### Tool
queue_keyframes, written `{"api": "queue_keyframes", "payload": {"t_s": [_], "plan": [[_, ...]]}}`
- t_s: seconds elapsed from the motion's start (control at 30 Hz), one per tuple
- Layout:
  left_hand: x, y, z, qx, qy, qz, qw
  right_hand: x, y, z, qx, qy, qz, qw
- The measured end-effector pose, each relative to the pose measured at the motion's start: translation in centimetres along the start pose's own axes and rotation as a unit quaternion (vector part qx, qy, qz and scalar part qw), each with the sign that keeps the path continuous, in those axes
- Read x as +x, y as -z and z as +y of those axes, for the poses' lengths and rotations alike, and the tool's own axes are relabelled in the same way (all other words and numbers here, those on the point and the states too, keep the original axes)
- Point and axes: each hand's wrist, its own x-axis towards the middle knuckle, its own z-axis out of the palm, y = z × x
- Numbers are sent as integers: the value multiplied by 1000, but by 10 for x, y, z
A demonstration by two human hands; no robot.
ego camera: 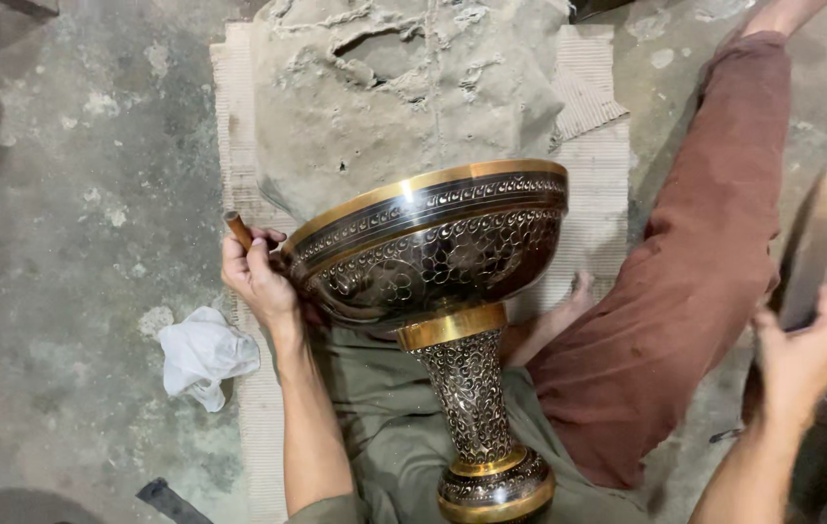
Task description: The person sits on the floor holding an ornate brass vase against a sandbag, and decorates its surface by hand, positioning a punch against the metal and striking it with a wooden mallet, working around the vase's patterned body.
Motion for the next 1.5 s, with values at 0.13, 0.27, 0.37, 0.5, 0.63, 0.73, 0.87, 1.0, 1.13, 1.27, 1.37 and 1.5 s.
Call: {"api": "queue_keyframes", "payload": {"t_s": [0.13, 0.27, 0.37, 0.5, 0.63, 0.73, 0.87, 1.0, 1.13, 1.27, 1.37, 1.5], "plan": [[1, -5, -3, -37, -27, -24, 999, -45, -28, -25, -99, -78, -111, 986], [-7, -12, 0, -66, 1, -48, 997, -69, -58, -31, -83, -77, -189, 975], [-12, -15, 0, -127, 40, -52, 990, -70, -69, -26, -42, -73, -173, 981], [-15, -15, -2, -157, 28, -75, 984, -47, -54, -29, 73, -100, -47, 991], [-18, -11, -9, -185, 57, -62, 979, -33, 2, -50, 314, 22, 176, 933], [-19, -10, -13, -165, 41, -68, 983, -52, 50, -82, 463, 51, 103, 879], [-17, -6, -20, -157, 48, -72, 984, -107, 54, -139, 404, 83, -181, 893], [-13, 1, -31, -190, 54, -69, 978, -167, 8, -178, 386, -11, -520, 762], [-12, 2, -38, -183, 48, -43, 981, -195, -17, -177, 509, -33, -588, 628], [-14, -4, -35, -172, 42, -28, 984, -195, -16, -169, 522, -46, -602, 603], [-14, -6, -27, -131, 31, -15, 991, -192, -12, -171, 512, -57, -615, 596], [-12, -4, -10, -89, 16, -19, 996, -192, -8, -178, 536, -59, -617, 572]]}}
